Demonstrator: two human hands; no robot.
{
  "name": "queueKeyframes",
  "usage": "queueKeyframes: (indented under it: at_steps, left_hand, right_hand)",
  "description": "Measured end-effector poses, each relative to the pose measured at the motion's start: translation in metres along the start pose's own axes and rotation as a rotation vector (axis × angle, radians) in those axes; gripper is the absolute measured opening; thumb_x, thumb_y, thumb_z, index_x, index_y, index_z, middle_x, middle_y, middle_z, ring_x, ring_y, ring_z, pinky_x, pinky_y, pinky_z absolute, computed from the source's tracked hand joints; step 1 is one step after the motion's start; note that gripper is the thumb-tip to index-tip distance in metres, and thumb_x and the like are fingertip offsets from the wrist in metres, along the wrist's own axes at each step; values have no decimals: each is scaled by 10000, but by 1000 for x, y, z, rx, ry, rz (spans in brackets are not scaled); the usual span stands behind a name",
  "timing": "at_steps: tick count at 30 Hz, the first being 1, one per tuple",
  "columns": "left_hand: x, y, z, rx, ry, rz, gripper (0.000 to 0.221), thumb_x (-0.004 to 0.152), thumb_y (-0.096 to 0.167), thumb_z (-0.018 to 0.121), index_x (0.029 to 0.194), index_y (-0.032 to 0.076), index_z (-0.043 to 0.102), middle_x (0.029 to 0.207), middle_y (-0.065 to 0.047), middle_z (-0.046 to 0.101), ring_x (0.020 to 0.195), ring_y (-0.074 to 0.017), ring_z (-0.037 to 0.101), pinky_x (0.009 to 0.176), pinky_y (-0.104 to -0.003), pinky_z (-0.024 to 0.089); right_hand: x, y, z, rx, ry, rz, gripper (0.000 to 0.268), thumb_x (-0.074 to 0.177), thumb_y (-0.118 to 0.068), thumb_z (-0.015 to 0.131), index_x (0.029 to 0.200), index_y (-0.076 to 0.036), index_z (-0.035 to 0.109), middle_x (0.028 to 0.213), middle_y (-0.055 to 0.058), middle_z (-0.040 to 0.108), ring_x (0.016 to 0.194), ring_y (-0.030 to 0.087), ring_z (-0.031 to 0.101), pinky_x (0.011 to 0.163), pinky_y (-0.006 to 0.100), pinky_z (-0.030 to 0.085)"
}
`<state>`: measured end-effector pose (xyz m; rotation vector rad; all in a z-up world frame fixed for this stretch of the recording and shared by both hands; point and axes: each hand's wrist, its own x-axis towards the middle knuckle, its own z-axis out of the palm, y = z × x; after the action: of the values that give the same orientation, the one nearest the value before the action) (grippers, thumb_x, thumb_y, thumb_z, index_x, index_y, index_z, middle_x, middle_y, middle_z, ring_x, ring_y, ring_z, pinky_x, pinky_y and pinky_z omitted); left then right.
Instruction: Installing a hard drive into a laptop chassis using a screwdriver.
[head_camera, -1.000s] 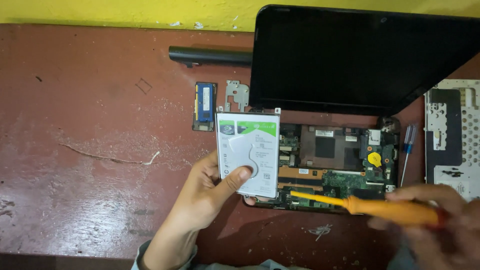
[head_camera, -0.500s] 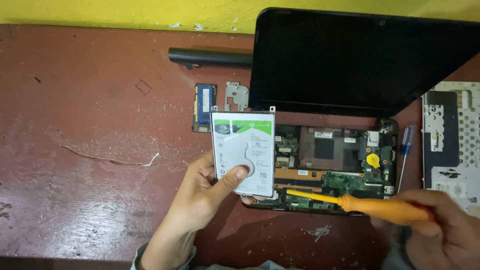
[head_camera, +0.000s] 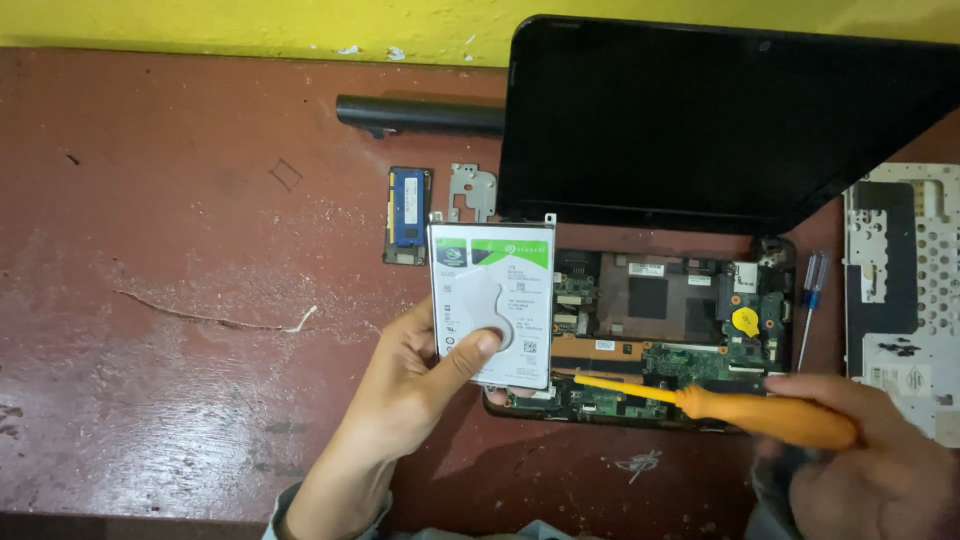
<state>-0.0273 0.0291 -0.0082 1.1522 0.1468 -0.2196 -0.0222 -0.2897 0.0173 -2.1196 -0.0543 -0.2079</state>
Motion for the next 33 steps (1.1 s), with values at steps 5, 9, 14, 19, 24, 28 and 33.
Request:
queueKeyframes:
  at_steps: [5,9,14,19,24,28,33]
  left_hand:
    - [1,2,-1,-12,-18,40,274,1004,169,609,1222,4,620,1107,-185,744,879,-301,741,607,-337,663]
    - [1,1,2,-33,16,-19,353,975,164,630,1286,-1,605,1159,-199,746,867,-339,770,593,-373,683]
    - [3,-4,-1,2,4,-21,317,983,162,621,1259,9,599,1140,-187,752,858,-309,765,599,-349,675]
    - [3,-3,3,-10,-27,0,308,1000,161,611,1274,19,600,1133,-169,737,874,-287,733,611,-330,660]
    - [4,-6,6,-8,-52,-23,311,999,172,610,1264,12,584,1122,-182,739,859,-287,737,614,-327,661]
    - [3,-7,7,-8,-14,-25,285,994,152,614,1242,12,602,1121,-184,746,853,-294,751,598,-326,659]
    - [3,-11,14,-7,-16,-42,343,989,191,616,1280,13,582,1136,-182,745,871,-294,756,620,-319,669]
  right_hand:
    - [12,15,-22,196,-514,55,767,714,59,597,1443,-85,411,1510,169,444,1452,324,496,1201,521,508]
    - [6,1,-19,-20,-327,71,500,883,-32,545,1375,-57,460,1249,202,705,756,262,845,871,401,712]
    - [9,-8,-8,101,-294,312,510,784,-60,562,1286,16,515,1304,215,680,1146,340,732,1050,457,589]
    - [11,16,-16,175,-389,0,478,794,93,601,1217,-92,476,1326,162,581,1184,299,722,1083,458,635]
    - [4,37,-17,190,-219,-79,294,885,-25,625,1157,23,526,1155,247,697,852,299,822,754,306,716]
    - [13,32,-16,98,-372,-34,469,842,-197,603,1274,-33,519,1185,179,667,967,261,717,810,353,631]
    - [16,36,-15,95,-395,-207,357,798,-40,728,1131,-112,623,1205,121,747,950,149,831,714,175,714]
